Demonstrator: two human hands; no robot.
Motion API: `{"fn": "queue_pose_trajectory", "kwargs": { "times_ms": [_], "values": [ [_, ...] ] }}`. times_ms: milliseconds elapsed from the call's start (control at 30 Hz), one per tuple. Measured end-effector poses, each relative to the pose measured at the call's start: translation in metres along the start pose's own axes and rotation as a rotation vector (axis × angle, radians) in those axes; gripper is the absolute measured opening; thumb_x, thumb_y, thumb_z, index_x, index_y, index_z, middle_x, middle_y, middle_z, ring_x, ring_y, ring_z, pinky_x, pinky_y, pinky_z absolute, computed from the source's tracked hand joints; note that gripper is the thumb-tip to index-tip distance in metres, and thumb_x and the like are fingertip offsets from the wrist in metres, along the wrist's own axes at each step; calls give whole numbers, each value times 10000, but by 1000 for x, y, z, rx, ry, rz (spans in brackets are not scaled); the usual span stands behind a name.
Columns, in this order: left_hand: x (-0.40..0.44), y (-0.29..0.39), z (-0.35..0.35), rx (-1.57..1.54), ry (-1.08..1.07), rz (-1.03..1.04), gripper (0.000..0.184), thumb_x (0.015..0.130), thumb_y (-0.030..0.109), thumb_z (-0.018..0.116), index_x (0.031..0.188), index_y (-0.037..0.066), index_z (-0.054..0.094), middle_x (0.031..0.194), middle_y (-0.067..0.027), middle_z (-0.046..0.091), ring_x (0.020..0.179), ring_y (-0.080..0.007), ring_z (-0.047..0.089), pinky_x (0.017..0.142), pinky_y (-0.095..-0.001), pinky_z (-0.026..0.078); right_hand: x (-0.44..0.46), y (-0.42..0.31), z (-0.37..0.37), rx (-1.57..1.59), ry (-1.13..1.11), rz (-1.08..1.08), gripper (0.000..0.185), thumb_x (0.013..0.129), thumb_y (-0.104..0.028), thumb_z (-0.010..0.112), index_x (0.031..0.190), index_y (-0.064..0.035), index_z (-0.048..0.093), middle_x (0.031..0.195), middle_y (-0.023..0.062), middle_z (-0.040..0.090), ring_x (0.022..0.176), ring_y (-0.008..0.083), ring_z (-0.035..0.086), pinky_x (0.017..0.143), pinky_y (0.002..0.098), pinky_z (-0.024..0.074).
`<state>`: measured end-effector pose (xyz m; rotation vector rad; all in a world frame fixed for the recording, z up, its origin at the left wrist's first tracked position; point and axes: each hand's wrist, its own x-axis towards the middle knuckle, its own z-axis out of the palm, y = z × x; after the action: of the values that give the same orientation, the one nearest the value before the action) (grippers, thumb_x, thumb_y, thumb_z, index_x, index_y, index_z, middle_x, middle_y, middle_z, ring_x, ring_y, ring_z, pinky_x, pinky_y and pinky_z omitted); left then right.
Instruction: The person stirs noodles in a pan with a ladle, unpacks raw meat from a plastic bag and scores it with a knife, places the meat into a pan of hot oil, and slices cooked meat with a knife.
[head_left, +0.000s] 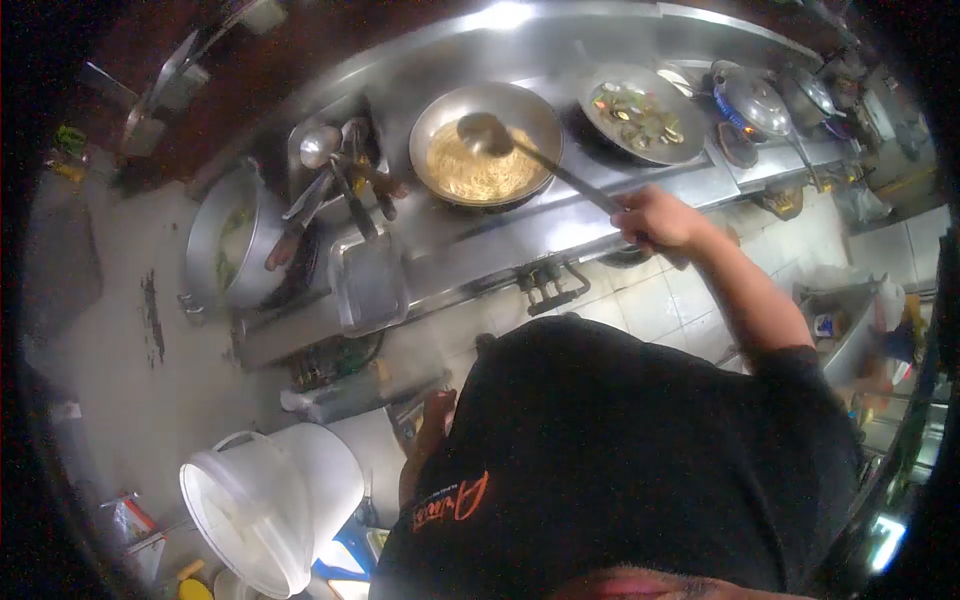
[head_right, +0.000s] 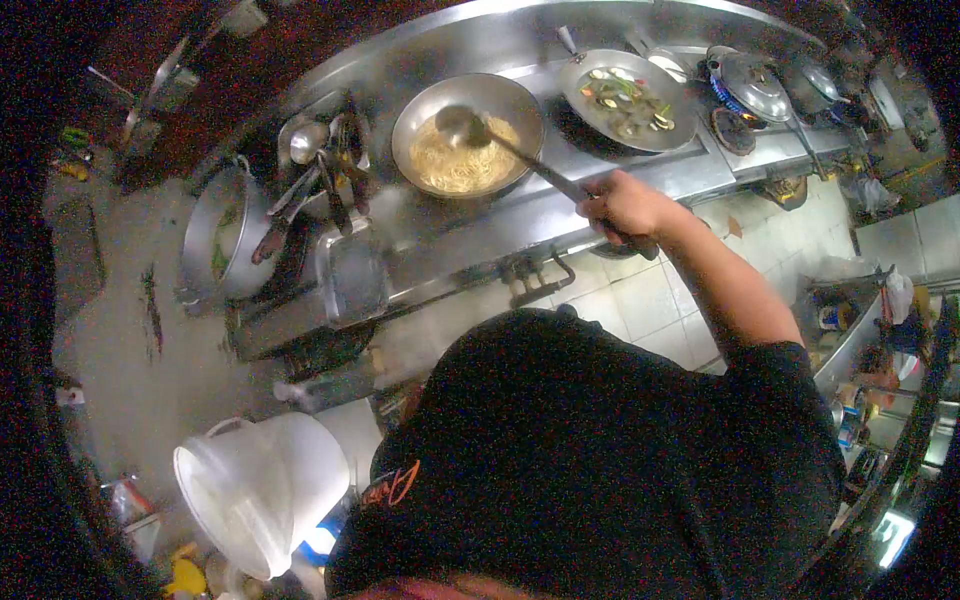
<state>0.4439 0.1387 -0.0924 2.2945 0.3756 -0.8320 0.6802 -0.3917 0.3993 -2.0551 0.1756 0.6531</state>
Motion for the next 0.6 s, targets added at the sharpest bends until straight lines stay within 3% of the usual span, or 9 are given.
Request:
{"fn": "queue_pose_trajectory", "kwargs": {
  "times_ms": [100, 233, 367, 500, 533, 600],
  "values": [
    [-9, 0, -5, 62, 8, 53, 468, 950, 397, 579, 672, 22, 612, 593, -174, 576, 520, -295, 528, 569, -476, 422, 21, 12, 18, -175, -24, 40, 240, 926, -224, 643, 871, 8, 619, 641, 47, 579, 488, 152, 526, 471, 348, 425],
    [-10, 0, -7, 132, 17, 117, 469, 937, 401, 593, 666, 19, 609, 589, -168, 569, 514, -280, 512, 562, -477, 409, 22, 19, 31, -79, 82, -69, 229, 914, -207, 648, 861, 12, 615, 627, 56, 569, 496, 158, 534, 476, 357, 436],
    [-9, -11, -8, 167, 5, 155, 470, 924, 404, 608, 660, 15, 605, 586, -163, 562, 508, -265, 495, 555, -479, 397, 14, 22, 21, -112, -86, -2, 239, 906, -218, 652, 873, 16, 619, 637, 82, 586, 523, 189, 555, 507, 376, 456],
    [-4, -10, -12, 167, 9, 176, 472, 911, 407, 622, 654, 12, 601, 583, -157, 554, 501, -249, 479, 548, -480, 384, 39, 36, 31, -372, 121, -134, 301, 890, -248, 653, 912, 50, 618, 698, 142, 628, 615, 272, 611, 647, 443, 500],
    [-5, -9, -14, 156, 8, 169, 472, 907, 408, 625, 652, 11, 600, 582, -156, 552, 500, -245, 474, 546, -481, 381, 26, 29, 29, -398, 172, -239, 267, 893, -215, 642, 952, 45, 629, 698, 125, 619, 583, 247, 609, 592, 418, 505],
    [-4, -7, -17, 132, -4, 153, 474, 901, 409, 632, 649, 10, 598, 580, -153, 549, 497, -238, 466, 542, -481, 375, -11, -9, 19, -251, -19, -72, 241, 897, -184, 626, 998, 35, 640, 689, 111, 606, 559, 224, 602, 547, 387, 500]
  ]
}}
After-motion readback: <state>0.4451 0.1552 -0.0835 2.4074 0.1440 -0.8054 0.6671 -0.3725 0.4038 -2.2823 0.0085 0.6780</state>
